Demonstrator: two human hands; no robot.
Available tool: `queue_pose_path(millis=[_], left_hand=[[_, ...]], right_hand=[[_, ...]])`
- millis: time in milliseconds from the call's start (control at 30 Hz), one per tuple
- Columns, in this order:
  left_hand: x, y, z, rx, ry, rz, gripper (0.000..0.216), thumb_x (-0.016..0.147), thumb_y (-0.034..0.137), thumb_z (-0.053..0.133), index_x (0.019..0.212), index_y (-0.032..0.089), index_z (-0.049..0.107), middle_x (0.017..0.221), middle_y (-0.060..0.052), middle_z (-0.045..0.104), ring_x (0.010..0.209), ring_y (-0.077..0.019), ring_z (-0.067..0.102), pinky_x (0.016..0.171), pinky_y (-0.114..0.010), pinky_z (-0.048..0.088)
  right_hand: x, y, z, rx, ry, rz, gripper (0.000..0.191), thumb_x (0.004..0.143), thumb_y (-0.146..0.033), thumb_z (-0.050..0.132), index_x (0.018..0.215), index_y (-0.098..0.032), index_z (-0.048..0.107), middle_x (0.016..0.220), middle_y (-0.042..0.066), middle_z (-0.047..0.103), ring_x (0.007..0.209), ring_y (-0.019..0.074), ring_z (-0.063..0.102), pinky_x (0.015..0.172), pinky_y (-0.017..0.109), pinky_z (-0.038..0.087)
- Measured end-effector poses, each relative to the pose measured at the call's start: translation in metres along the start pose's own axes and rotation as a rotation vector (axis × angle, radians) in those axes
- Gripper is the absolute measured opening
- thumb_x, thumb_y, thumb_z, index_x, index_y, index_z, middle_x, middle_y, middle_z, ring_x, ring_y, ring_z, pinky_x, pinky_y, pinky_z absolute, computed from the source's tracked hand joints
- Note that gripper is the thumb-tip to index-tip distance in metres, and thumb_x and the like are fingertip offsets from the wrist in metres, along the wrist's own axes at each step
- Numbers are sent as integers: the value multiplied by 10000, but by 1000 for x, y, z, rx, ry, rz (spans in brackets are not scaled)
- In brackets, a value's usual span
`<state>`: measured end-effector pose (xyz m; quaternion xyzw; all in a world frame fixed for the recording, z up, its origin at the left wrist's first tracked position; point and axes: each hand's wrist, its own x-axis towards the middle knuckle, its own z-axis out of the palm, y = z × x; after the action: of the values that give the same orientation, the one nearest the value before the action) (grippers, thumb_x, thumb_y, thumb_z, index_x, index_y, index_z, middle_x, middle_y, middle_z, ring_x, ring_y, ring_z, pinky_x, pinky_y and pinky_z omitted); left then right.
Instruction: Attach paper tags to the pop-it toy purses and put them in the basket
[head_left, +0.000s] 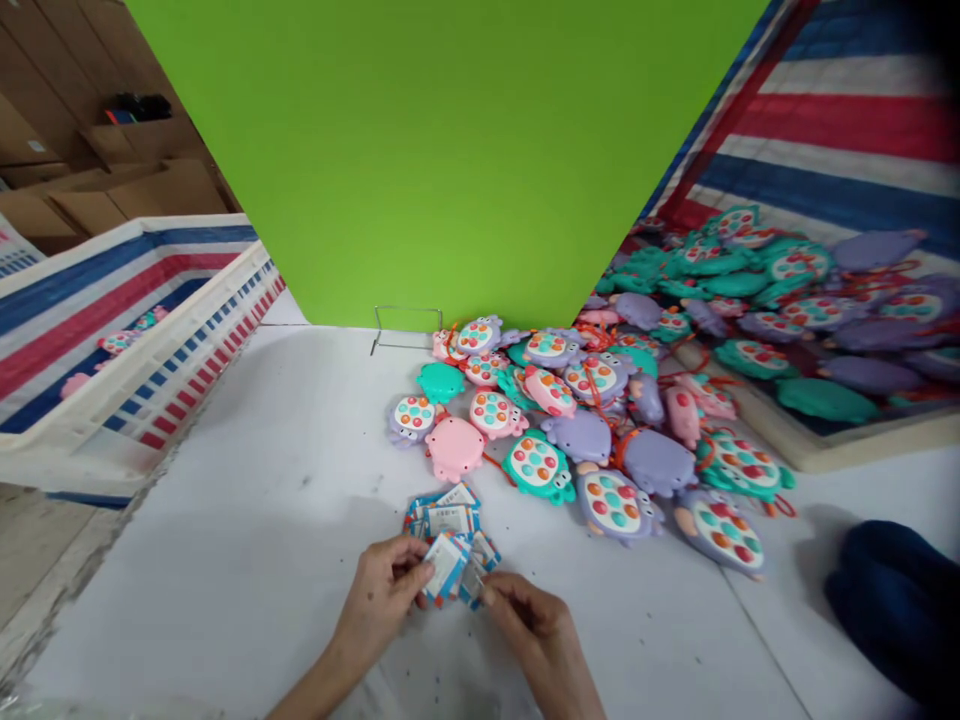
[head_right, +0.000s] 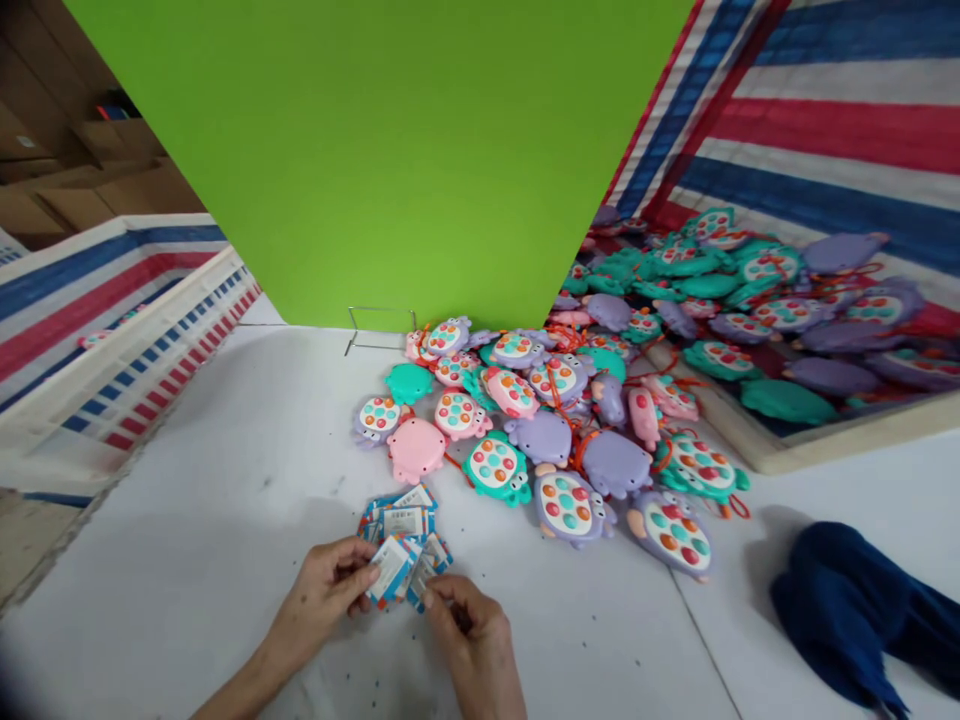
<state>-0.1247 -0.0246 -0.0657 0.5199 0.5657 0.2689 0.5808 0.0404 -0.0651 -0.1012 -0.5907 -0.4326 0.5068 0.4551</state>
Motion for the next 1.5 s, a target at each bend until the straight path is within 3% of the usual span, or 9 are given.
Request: queue_pose_path(millis=[200,433,600,800,1000,1200,1367,1433,1500], left_hand=[[2,-2,-1,12,90,33,249,758,365,517,649,141,508,473,32,513,428,-96,487,431,-176,357],[-4,11,11,-265,24,-21,278,731,403,551,672,145,465,504,38,505,426,-99,520,414,-186,396],[-11,14,17,-287,-17,32,273,765,398,525,698,141,463,532,22,519,457,-106,532,451,-203,423],[-16,18,16,-169,-2,113,231,792,340,496,671,148,451,572,15,502,513,-108,524,481,-195,407],[-22,26,21,-95,-81,116,131,781,255,480,775,134,528,680,-22,577,589,-121,517,546,-194,419],[-25,25,21,157,-28,170,185,797,234,440,754,137,592,701,-32,571,700,-165,523,660,-228,415],[-29,34,4,18,-243,142,237,791,217,424,868,143,635,769,-41,603,731,-164,521,695,-232,405],[-28,37,2,-99,-253,86,260,788,230,435,951,142,617,823,-50,616,748,-166,534,681,-228,411],[-25,37,6,-114,-223,71,232,771,251,473,904,129,620,812,-54,615,752,-168,538,682,-227,410]], right_hand=[[6,-9,5,-4,-12,-22,260,729,-375,579,572,-169,558,592,-6,519,504,118,420,477,225,347],[2,-24,15,-4,55,-56,296,746,-343,535,510,-172,485,716,25,562,467,89,378,439,213,337],[1,-28,18,31,43,2,281,745,-351,527,533,-173,479,628,16,548,494,107,431,461,217,356],[1,-30,18,9,77,-6,265,714,-307,524,492,-184,445,514,-20,476,472,103,394,421,207,311],[0,-35,18,49,36,-1,262,704,-289,517,500,-197,381,504,-58,355,461,88,302,426,210,273],[-2,-45,12,81,-16,35,242,726,-282,517,524,-188,422,512,-56,377,482,97,344,463,206,300],[-7,-39,4,156,-25,-17,261,702,-300,577,497,-179,469,532,-34,459,486,103,374,459,207,289],[-10,-38,3,192,-51,-32,261,695,-292,589,489,-177,478,534,-29,477,481,100,374,452,202,283],[-13,-39,3,202,-85,-24,283,686,-296,598,470,-172,465,523,-28,468,473,94,365,451,197,278]])
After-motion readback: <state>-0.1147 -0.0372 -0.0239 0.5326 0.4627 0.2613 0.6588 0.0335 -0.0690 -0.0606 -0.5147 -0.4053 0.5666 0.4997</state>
